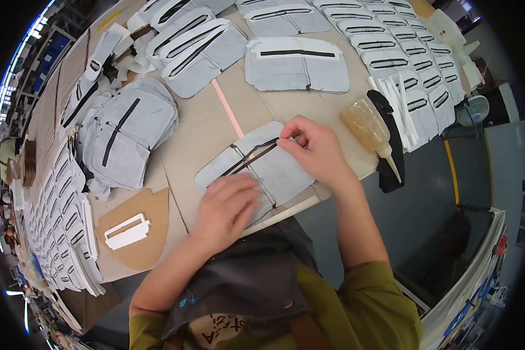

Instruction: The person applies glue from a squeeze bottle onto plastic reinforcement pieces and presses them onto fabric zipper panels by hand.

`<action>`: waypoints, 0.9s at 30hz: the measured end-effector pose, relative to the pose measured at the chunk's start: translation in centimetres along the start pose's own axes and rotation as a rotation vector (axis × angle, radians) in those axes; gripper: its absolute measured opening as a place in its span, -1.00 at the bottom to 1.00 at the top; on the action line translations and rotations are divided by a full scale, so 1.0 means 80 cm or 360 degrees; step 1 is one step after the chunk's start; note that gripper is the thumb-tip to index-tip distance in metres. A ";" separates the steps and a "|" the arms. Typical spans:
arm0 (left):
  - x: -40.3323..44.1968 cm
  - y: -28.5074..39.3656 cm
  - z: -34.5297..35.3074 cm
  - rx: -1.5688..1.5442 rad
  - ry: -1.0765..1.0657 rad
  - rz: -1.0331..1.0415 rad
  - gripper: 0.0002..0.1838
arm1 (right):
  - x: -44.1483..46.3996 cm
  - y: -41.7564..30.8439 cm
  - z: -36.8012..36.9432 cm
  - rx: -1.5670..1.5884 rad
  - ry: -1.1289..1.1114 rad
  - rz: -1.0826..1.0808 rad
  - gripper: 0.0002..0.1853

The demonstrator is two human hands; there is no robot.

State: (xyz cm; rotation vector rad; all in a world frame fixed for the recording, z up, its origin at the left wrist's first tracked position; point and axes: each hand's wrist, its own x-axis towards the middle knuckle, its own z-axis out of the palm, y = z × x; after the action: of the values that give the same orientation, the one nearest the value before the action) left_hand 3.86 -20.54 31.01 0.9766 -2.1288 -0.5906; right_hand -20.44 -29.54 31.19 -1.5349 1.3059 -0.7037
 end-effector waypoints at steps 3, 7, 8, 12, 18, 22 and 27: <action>0.010 -0.004 -0.015 0.0244 0.0012 -0.0233 -0.63 | 0.005 0.008 0.012 0.0174 0.0033 -0.0094 -0.88; 0.018 -0.008 -0.015 0.0349 -0.0101 -0.0438 -0.47 | -0.005 0.006 -0.004 0.0861 -0.0138 0.0033 -0.87; 0.018 -0.009 -0.011 0.0350 -0.0096 -0.0412 -0.46 | -0.007 0.011 -0.012 0.0719 -0.0149 0.0059 -0.86; 0.016 -0.013 -0.007 0.0304 -0.0101 -0.0368 -0.44 | -0.008 -0.013 -0.019 0.0266 -0.0172 0.0100 -0.86; 0.014 -0.017 -0.007 0.0277 -0.0065 -0.0372 -0.43 | 0.028 -0.007 0.015 -0.0202 0.0006 -0.0292 -0.81; 0.019 -0.016 -0.007 0.0283 -0.0092 -0.0371 -0.43 | 0.037 -0.010 -0.009 -0.0266 0.0002 -0.0202 -0.79; 0.017 -0.017 0.001 0.0358 -0.0081 -0.0324 -0.44 | 0.033 -0.026 -0.014 -0.0478 -0.0063 -0.0133 -0.81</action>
State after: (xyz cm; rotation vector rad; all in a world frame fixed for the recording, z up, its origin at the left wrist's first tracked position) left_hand 3.78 -22.41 30.68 1.3271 -2.1898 -0.4843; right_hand -19.89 -32.49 33.08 -1.8434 1.3703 -0.5426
